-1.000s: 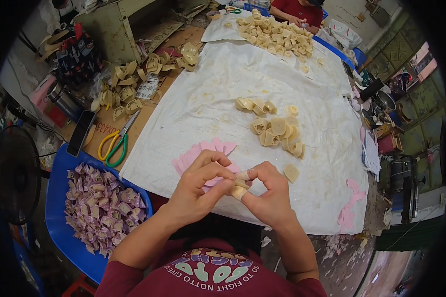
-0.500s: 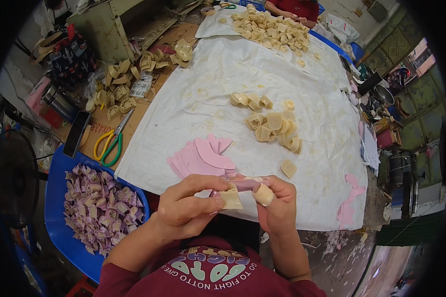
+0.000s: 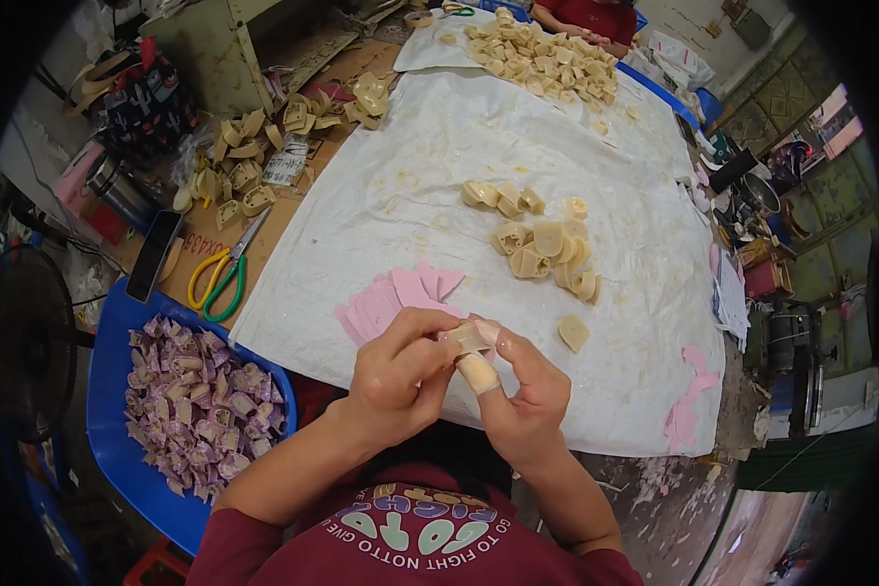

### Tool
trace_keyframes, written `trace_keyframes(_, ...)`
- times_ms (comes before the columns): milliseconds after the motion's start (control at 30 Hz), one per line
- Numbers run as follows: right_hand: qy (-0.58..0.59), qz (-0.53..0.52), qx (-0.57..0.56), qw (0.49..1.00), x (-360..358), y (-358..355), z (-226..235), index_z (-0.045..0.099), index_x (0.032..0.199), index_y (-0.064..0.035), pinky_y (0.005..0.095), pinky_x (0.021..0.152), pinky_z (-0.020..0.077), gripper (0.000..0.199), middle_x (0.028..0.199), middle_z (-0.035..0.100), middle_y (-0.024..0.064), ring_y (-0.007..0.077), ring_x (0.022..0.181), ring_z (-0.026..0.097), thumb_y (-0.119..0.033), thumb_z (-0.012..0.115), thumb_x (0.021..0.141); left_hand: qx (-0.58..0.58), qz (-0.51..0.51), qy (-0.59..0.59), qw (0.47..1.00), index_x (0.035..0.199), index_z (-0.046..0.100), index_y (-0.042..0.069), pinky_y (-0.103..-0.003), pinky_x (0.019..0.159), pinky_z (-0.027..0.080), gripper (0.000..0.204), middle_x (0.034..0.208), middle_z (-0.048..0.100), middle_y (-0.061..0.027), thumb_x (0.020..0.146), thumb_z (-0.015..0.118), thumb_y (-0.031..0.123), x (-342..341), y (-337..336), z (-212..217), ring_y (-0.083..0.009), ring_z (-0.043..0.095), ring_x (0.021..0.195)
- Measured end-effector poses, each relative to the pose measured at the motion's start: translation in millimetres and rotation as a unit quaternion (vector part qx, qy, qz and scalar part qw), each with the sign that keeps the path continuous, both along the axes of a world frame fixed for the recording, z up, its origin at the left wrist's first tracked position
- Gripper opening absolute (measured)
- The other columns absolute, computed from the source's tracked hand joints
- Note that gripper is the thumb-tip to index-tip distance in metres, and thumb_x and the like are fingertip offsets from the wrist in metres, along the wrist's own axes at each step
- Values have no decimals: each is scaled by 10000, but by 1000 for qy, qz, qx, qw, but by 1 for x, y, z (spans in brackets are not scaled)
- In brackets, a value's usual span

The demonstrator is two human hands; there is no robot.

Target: The person wraps small, cylindrical, beige-colored items with pink paper wrappers by hand. They pick up a wrapper and an item, fold the paper around the item, and place the finished wrapped unit on a white cloth on the table. The process is repeated continuously throughout the clip.

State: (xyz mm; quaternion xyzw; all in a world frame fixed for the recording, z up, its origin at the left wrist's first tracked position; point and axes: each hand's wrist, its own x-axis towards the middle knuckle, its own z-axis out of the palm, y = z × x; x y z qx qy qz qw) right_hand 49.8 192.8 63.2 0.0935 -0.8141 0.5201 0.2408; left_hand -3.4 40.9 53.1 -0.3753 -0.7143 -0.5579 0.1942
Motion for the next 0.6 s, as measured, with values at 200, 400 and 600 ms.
trace_keyframes(200, 27, 28, -34, 999, -12, 0, -6, 619, 1039, 10, 355, 872, 506, 291, 1071, 653, 163, 293, 1014, 640, 36, 671, 754, 108, -30, -145, 983, 918, 605, 16, -299, 681, 552, 224, 1120, 571, -175, 751, 642, -128, 3, 4, -6, -240, 659, 846)
trace_keyframes(400, 64, 38, -85, 994, -21, -3, -23, 600, 983, -14, 393, 917, 464, 267, 1032, 647, 132, 318, 1044, 603, 38, 653, 727, -46, 16, -64, 997, 937, 582, 27, -288, 674, 533, 226, 1129, 575, -139, 777, 633, -124, -1, 1, -3, -185, 639, 930)
trace_keyframes(600, -131, 142, -174, 966, -29, 22, -25, 642, 966, -19, 406, 967, 424, 173, 1078, 653, 105, 296, 1123, 559, -26, 630, 793, 176, -98, -435, 878, 901, 548, 22, -267, 605, 562, 128, 1019, 615, -75, 839, 652, -19, -4, 13, -12, -155, 662, 765)
